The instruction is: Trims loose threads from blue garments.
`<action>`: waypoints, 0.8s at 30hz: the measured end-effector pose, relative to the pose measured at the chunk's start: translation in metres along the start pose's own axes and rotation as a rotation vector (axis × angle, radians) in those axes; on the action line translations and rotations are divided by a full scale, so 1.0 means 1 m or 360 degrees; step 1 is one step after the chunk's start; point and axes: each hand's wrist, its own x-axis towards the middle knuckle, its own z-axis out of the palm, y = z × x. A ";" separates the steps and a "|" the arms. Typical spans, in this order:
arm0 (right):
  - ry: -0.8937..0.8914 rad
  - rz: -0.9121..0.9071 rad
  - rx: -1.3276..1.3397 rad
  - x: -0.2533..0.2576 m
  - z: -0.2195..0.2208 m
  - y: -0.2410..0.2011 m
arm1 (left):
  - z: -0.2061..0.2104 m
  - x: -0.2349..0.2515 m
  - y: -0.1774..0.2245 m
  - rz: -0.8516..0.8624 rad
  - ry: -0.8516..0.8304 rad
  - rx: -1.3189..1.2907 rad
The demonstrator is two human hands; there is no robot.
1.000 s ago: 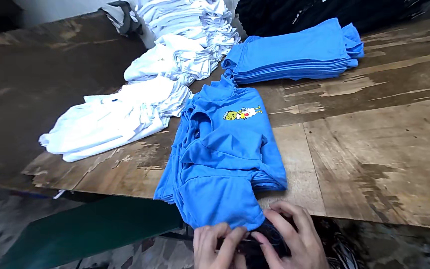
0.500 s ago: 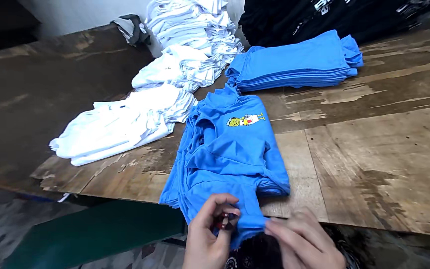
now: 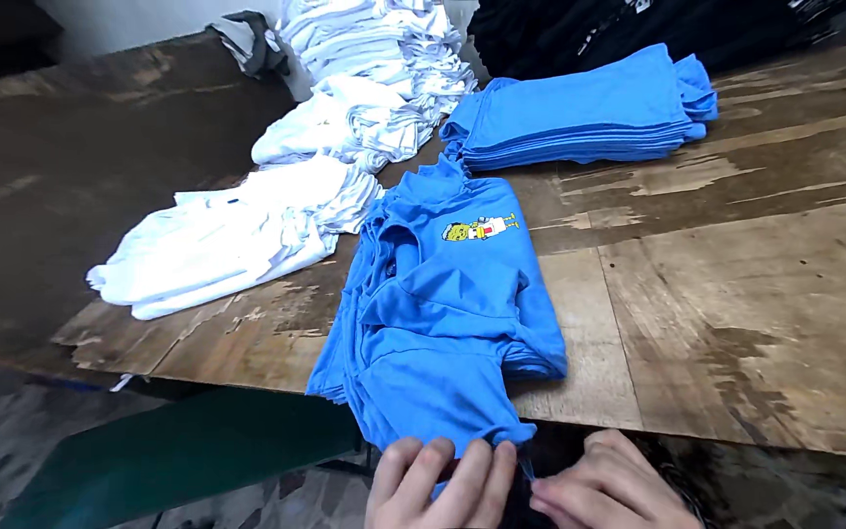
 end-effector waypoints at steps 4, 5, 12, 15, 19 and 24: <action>-0.0107 -0.0008 -0.0438 0.002 -0.007 0.010 | -0.010 -0.003 -0.009 -0.0440 -0.0011 -0.0257; 0.0012 -0.0096 -0.0506 0.002 -0.002 0.012 | -0.011 -0.002 -0.013 -0.0508 -0.0021 -0.0340; 0.0390 -0.0540 -0.0566 0.010 0.028 0.025 | -0.015 -0.005 -0.011 -0.0109 0.0018 -0.0010; 0.0428 -0.0486 -0.0503 0.007 0.027 0.023 | -0.009 -0.003 -0.006 0.0026 0.0001 0.0027; 0.0394 -0.0436 -0.0478 0.003 0.030 0.024 | -0.004 -0.002 -0.008 0.0026 -0.0029 -0.0001; 0.0270 -0.0243 -0.0423 -0.007 0.030 0.015 | -0.017 -0.009 -0.011 -0.0155 0.0056 0.0024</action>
